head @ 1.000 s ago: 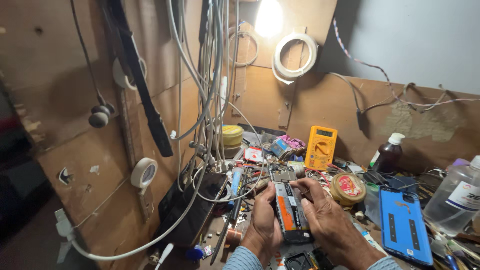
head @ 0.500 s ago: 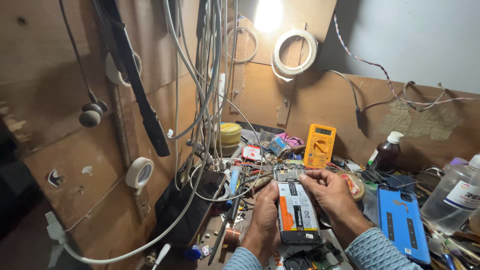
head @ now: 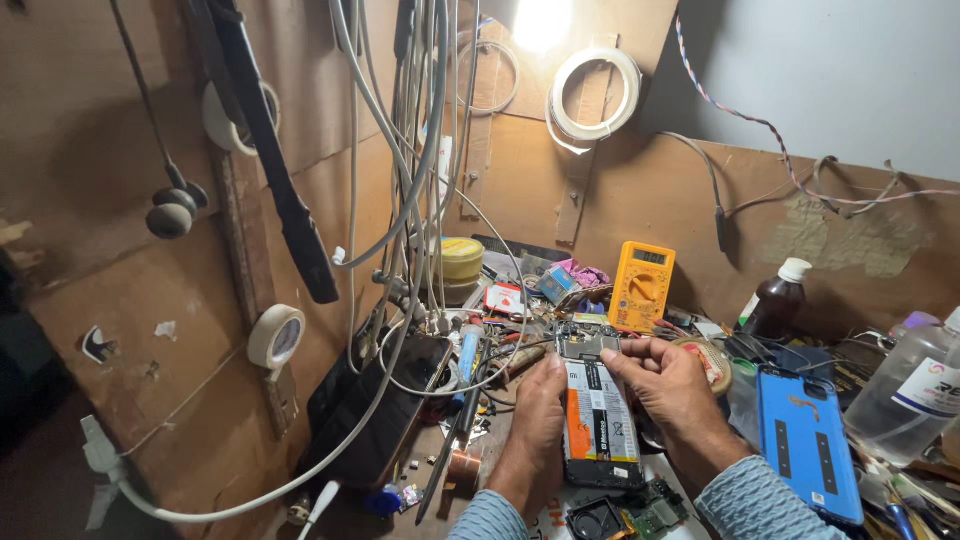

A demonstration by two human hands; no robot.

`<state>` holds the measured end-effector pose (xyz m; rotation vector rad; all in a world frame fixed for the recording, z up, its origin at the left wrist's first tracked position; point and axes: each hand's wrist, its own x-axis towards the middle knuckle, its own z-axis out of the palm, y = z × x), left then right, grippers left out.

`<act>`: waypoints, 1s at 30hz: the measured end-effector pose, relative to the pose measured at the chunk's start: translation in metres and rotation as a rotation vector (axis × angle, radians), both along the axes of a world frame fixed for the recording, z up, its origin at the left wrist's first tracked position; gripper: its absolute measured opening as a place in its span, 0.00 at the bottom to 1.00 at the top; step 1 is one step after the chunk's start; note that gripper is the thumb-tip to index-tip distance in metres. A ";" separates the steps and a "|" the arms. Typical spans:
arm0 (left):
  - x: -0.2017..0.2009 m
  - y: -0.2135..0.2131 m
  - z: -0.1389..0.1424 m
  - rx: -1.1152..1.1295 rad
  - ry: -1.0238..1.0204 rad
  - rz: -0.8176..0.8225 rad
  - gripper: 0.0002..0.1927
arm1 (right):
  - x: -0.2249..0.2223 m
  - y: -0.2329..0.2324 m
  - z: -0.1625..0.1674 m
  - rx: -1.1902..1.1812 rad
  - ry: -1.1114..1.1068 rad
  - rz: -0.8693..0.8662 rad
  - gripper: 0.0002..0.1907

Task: The person disassembles a smartphone, removes the back cover, and detaches the battery. They then use a multimeter to test the battery terminals and later use a pen to probe the motherboard connectors. The person handles the phone chassis, battery, and internal components throughout the clip.

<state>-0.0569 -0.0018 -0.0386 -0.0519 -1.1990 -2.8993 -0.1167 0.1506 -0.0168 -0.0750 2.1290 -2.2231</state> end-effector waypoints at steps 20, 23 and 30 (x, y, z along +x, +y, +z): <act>-0.002 0.000 -0.008 -0.014 0.062 -0.021 0.21 | 0.004 0.002 -0.004 0.110 0.069 -0.027 0.14; -0.001 0.000 -0.005 -0.017 0.011 -0.033 0.21 | 0.007 -0.002 -0.002 0.096 0.015 -0.066 0.15; 0.002 -0.002 -0.003 -0.041 0.009 -0.039 0.21 | 0.010 -0.004 -0.006 0.071 0.093 -0.058 0.13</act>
